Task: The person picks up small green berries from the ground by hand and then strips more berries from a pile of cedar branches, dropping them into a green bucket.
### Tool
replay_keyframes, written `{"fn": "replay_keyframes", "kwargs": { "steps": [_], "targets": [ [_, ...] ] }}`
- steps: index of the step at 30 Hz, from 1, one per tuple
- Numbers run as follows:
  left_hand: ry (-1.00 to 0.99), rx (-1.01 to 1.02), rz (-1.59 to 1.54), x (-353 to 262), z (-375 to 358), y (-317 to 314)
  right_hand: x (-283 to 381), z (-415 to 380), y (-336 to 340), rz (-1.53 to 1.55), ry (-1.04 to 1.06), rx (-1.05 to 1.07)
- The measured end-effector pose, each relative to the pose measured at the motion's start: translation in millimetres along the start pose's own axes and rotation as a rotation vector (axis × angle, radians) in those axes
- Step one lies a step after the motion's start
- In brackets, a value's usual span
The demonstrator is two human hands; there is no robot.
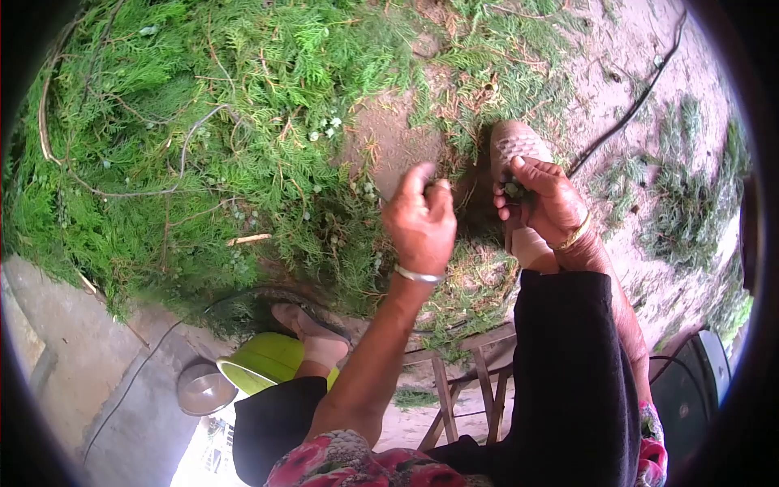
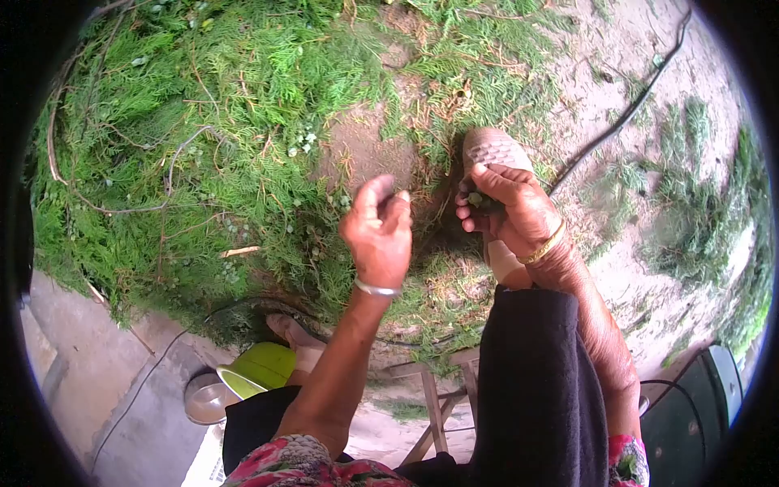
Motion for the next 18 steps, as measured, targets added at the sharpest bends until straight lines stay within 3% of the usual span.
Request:
{"fn": "replay_keyframes", "kwargs": {
  "steps": [3,4,6,7,9,11,17,18],
  "targets": [
    [-0.138,0.328,-0.097,-61.5,-10.3,-31.9,0.8,-0.3,-8.6,0.194,-0.009,-0.014],
    [-0.139,0.324,-0.1,-60.7,-6.6,-28.7,-8.7,-0.9,-8.4,0.219,-0.12,-0.041],
    [-0.243,0.24,0.064,-61.6,12.8,-8.6,-10.3,-1.2,-6.9,0.143,-0.13,-0.042],
    [-0.18,0.118,0.083,-33.4,33.1,13.4,-12.1,-1.5,-4.7,0.073,-0.141,-0.044],
    [-0.321,0.01,0.566,-18.7,71.3,50.1,-11.8,-1.5,1.5,0.061,-0.125,-0.067],
    [-0.283,0.043,0.821,16.7,104.5,65.9,-10.3,-0.1,1.8,-0.011,-0.117,-0.044],
    [-0.325,0.082,0.807,43.9,137.9,59.7,-11.4,0.3,3.7,-0.015,-0.111,-0.065],
    [-0.254,0.115,0.676,52.1,143.5,59.9,-11.8,0.1,4.3,-0.014,-0.113,-0.069]
  ]
}}
Point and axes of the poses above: each hand's wrist, its own z-axis towards the middle knuckle, its own y-axis out of the back of the hand, x = y × z, the point moved 10 cm from there along z, towards the middle knuckle, and after that the axes turned 9 degrees about -z, right-handed, at the moved point
